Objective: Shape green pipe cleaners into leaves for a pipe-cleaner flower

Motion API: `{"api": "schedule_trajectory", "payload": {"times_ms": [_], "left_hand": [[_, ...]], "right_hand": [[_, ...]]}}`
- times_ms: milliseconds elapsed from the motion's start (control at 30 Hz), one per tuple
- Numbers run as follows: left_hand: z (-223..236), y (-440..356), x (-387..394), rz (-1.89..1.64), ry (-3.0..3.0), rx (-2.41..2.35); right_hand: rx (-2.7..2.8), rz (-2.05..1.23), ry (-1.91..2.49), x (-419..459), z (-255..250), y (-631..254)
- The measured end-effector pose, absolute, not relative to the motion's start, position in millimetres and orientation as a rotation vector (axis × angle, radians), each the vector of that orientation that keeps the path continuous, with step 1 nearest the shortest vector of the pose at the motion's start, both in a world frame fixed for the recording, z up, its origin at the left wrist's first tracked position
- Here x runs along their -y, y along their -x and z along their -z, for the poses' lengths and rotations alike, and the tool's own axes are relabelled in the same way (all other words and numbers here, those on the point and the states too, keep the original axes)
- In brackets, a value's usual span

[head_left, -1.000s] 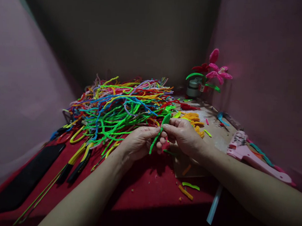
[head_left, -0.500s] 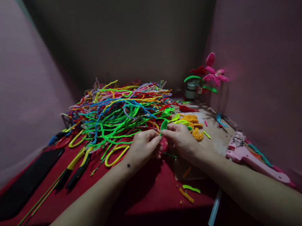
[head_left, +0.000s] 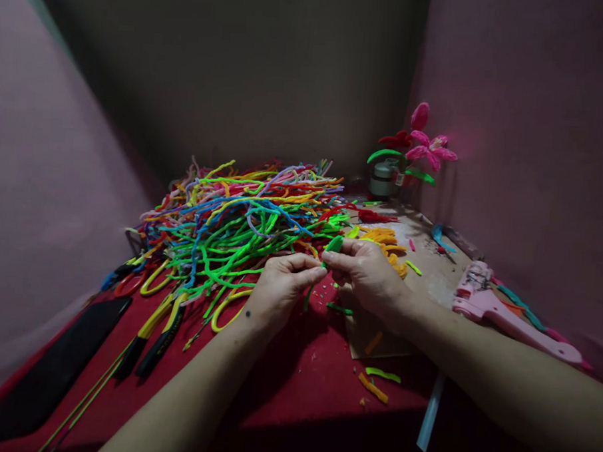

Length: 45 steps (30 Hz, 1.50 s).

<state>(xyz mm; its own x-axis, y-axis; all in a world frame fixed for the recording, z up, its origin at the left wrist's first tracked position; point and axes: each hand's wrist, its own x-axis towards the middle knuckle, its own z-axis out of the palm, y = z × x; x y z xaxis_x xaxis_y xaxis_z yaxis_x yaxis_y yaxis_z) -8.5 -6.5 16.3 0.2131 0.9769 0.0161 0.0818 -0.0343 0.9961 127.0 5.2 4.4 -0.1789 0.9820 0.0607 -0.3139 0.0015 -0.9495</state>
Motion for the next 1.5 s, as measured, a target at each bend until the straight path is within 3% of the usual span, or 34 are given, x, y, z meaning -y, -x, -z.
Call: {"api": "schedule_trajectory", "payload": {"times_ms": [233,667,1033,1500], "left_hand": [[7,-7,6,-1.103,-1.061,-0.931],[-10,3,5,-0.988,-1.359,-1.117],[-5,9,-1,-0.833,-1.071,-0.997],[-2,4,1,-1.004,-1.158,-1.13]], "right_hand": [[1.025,-1.413,0.836,-10,5,-124],[1.186,-1.388,0.95,-9,-3,-129],[1.298,-1.127,0.929,-12,-3,-132],[1.449,-0.899,1.061,-10,-5,-130]]}}
